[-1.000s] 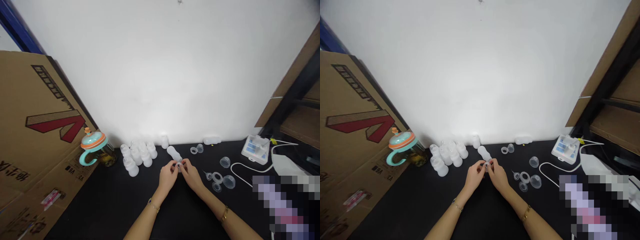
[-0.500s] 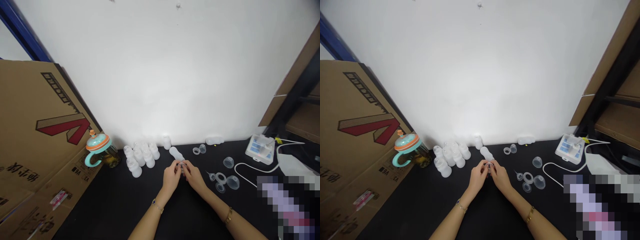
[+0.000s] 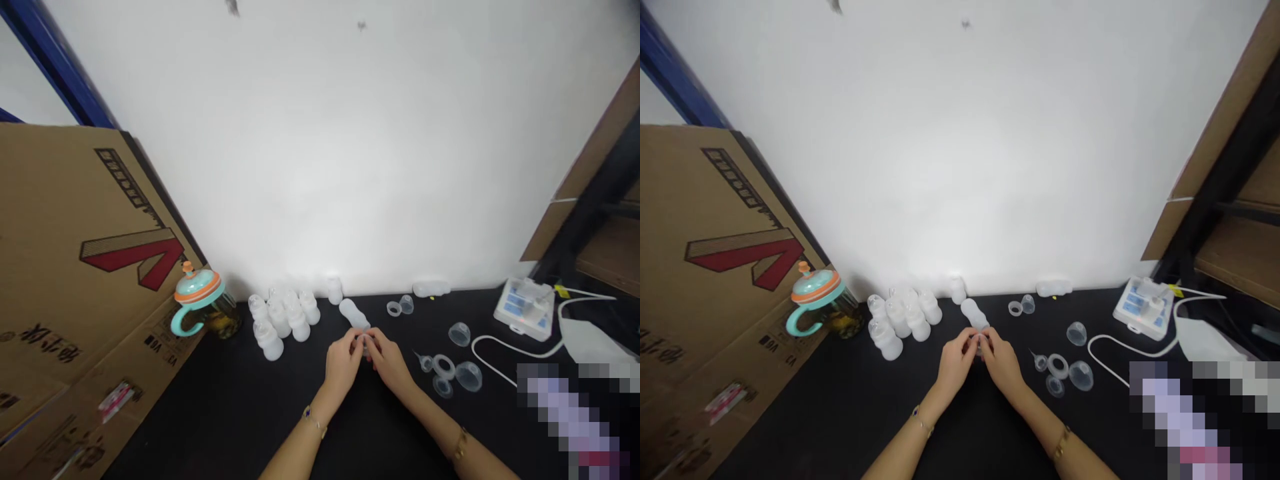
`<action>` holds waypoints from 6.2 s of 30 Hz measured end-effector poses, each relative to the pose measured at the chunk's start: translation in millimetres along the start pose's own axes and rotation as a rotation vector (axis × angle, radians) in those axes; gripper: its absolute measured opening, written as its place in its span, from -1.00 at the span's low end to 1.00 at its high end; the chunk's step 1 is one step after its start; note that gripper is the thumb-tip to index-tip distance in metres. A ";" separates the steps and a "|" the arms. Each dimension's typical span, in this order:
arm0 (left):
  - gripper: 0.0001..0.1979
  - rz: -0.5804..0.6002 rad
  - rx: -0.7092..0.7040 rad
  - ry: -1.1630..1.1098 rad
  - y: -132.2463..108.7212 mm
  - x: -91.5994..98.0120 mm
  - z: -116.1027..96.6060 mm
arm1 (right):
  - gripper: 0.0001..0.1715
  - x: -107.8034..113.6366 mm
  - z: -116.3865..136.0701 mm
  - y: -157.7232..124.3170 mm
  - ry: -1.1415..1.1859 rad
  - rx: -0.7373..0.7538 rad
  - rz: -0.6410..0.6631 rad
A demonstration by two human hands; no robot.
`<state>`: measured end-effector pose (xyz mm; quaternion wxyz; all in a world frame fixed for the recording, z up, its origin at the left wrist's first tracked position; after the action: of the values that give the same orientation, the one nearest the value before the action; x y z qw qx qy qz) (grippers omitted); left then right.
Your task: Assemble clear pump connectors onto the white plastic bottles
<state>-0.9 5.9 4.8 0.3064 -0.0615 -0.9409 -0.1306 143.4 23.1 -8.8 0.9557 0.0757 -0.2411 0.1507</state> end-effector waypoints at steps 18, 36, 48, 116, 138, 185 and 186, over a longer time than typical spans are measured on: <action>-0.74 -0.023 0.029 0.125 0.3 0.2 -2.6 | -0.57 2.0 4.3 -3.0 -0.158 -0.064 -0.004; -0.73 0.036 0.105 -0.001 0.4 -1.9 1.2 | -0.62 -7.6 -4.7 0.3 0.047 -0.039 0.001; -0.62 -0.078 0.012 0.086 9.7 9.6 18.9 | -0.47 36.5 -9.2 13.8 0.405 -0.053 -0.263; -0.82 0.032 0.058 0.162 2.3 -1.5 5.3 | -0.56 0.4 -9.0 4.4 0.005 0.085 0.029; -0.83 0.085 0.118 0.310 -0.2 0.2 -0.9 | -0.67 -4.9 -12.7 10.0 0.167 0.111 0.019; -0.72 0.001 0.131 0.253 3.9 6.8 2.2 | -0.56 3.3 -5.5 3.9 -0.181 0.103 -0.031; -0.71 -0.003 0.128 0.249 3.9 7.2 2.0 | -0.56 3.2 -5.8 3.9 -0.183 0.102 -0.033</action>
<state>-7.0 10.4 8.4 0.4238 -0.0236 -0.9022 -0.0773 147.4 28.9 -12.0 0.9269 0.1417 -0.3181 0.1396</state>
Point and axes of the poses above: each hand's wrist, its own y-axis towards the middle knuckle, its own x-axis out of the back of the hand, z = x × y, the point moved 1 cm from there along y, towards the middle knuckle, and after that the axes turned 9 degrees about z, right-handed, at the moved point
